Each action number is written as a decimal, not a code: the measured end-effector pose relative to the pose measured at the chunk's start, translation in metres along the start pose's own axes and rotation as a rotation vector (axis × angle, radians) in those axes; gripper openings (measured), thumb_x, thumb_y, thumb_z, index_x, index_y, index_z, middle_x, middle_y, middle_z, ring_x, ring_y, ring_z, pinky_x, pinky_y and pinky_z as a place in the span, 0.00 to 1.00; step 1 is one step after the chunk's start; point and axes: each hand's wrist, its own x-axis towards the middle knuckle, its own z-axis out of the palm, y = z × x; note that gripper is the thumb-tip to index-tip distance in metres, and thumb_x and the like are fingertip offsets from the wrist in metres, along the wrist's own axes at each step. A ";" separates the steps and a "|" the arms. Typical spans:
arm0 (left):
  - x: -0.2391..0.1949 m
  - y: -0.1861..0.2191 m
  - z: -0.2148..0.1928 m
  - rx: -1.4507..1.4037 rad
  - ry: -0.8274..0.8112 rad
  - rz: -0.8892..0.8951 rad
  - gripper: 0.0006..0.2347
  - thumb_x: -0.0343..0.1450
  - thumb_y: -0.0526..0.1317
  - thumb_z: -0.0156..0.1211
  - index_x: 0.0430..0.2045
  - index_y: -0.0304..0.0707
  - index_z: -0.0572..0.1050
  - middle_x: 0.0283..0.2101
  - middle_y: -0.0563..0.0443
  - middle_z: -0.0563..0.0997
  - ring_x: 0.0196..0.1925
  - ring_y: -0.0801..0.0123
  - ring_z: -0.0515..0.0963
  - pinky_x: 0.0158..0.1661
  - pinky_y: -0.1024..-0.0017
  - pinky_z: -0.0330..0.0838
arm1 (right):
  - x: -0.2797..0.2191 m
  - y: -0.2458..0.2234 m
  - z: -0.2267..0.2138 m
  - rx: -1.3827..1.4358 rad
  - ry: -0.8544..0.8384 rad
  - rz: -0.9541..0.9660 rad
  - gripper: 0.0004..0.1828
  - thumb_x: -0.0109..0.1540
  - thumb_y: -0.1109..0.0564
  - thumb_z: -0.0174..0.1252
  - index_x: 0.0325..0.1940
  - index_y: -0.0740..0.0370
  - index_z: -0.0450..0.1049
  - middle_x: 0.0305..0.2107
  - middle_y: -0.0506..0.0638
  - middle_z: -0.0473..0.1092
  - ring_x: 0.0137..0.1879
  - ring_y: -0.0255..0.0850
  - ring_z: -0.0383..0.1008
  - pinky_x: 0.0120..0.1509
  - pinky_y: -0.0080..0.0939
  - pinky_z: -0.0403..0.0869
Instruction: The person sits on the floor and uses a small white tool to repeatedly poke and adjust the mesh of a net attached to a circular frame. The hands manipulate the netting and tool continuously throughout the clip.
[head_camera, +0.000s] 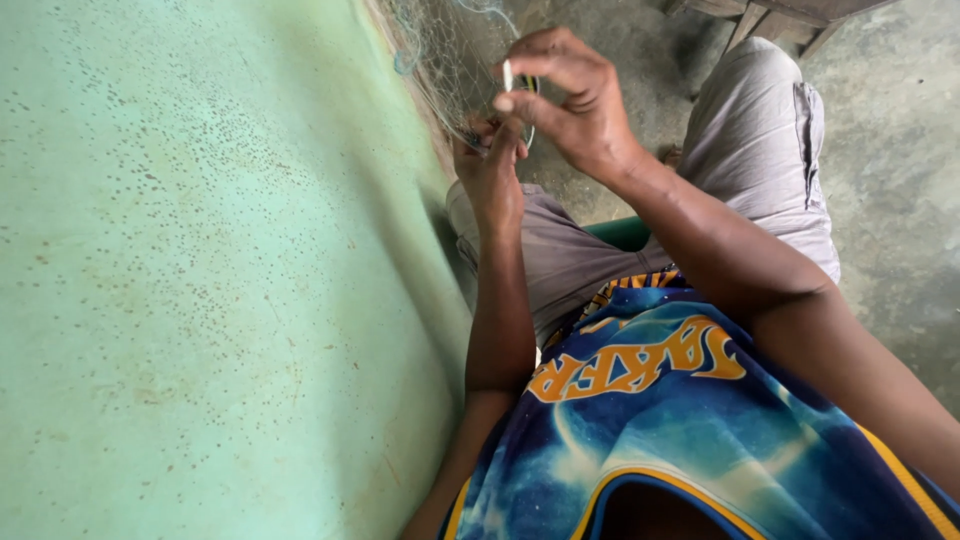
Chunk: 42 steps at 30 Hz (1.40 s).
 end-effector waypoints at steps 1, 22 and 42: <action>0.004 -0.005 -0.002 -0.085 0.011 -0.007 0.16 0.64 0.37 0.73 0.31 0.44 0.65 0.29 0.51 0.76 0.25 0.73 0.70 0.27 0.70 0.69 | 0.003 -0.007 -0.003 0.048 0.028 -0.004 0.10 0.69 0.62 0.66 0.55 0.61 0.76 0.48 0.53 0.72 0.55 0.45 0.72 0.63 0.44 0.74; 0.019 0.000 -0.032 -0.382 -0.140 -0.118 0.09 0.66 0.31 0.69 0.23 0.45 0.73 0.15 0.58 0.65 0.18 0.78 0.63 0.27 0.71 0.65 | -0.037 -0.010 -0.057 0.099 -0.205 -0.009 0.14 0.77 0.54 0.47 0.58 0.68 0.70 0.47 0.59 0.69 0.53 0.50 0.74 0.63 0.49 0.76; 0.015 0.006 -0.034 -0.371 -0.162 -0.134 0.11 0.65 0.31 0.71 0.25 0.45 0.71 0.18 0.58 0.71 0.19 0.79 0.67 0.25 0.73 0.69 | -0.031 0.014 -0.028 -0.107 -0.409 0.371 0.08 0.77 0.66 0.45 0.55 0.72 0.68 0.39 0.56 0.74 0.34 0.41 0.74 0.37 0.37 0.74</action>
